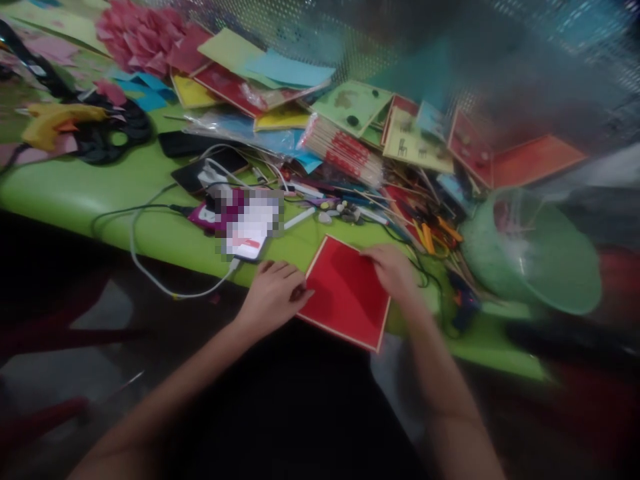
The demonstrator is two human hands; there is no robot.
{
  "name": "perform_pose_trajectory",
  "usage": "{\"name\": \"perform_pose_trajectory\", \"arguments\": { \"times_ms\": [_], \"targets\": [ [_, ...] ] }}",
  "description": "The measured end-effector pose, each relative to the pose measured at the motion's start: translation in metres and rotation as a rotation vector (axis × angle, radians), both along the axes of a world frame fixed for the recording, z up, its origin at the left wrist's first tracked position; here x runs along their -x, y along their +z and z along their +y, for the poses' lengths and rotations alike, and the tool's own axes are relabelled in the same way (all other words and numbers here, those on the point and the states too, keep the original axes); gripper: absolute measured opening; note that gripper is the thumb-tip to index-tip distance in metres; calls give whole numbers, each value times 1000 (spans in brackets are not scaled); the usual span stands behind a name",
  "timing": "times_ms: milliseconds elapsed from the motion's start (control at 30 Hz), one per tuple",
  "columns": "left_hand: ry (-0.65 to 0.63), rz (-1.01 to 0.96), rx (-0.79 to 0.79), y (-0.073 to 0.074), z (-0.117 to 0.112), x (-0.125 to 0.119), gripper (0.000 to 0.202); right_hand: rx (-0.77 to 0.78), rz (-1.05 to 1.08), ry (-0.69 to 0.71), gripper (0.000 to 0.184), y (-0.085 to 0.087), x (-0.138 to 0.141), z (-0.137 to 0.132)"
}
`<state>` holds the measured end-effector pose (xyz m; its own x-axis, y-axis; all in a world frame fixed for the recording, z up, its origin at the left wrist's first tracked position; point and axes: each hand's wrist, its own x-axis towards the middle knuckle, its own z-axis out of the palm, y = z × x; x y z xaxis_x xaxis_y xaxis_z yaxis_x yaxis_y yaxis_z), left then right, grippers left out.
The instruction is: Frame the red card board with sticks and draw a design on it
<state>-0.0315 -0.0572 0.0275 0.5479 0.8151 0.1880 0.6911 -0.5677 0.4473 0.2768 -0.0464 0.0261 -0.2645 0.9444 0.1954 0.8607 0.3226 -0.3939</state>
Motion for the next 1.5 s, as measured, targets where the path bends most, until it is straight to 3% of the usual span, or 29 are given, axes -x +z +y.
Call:
{"name": "perform_pose_trajectory", "arguments": {
  "times_ms": [200, 433, 667, 900, 1067, 1267, 1500],
  "targets": [
    [2, -8, 29, 7, 30, -12, 15, -59, -8, -16, 31, 0, 5, 19],
    [-39, -15, 64, -1, 86, -40, 43, -73, 109, -269, 32, 4, -27, -17],
    [-26, 39, 17, -13, 118, -64, 52, -74, 30, -436, 30, -1, -61, -32],
    [-28, 14, -25, -11, 112, -62, 44, -99, -187, -440, 28, 19, -56, 16],
    [-61, 12, -78, -13, 103, -57, 29, -11, -349, -441, 24, 17, -50, 51],
    [-10, 65, -77, -10, 107, -64, 20, 28, -430, -513, 12, 12, -48, 53],
    [37, 113, -59, -8, 112, -73, 20, 74, -459, -501, 15, 15, -47, 51]
  ]
}}
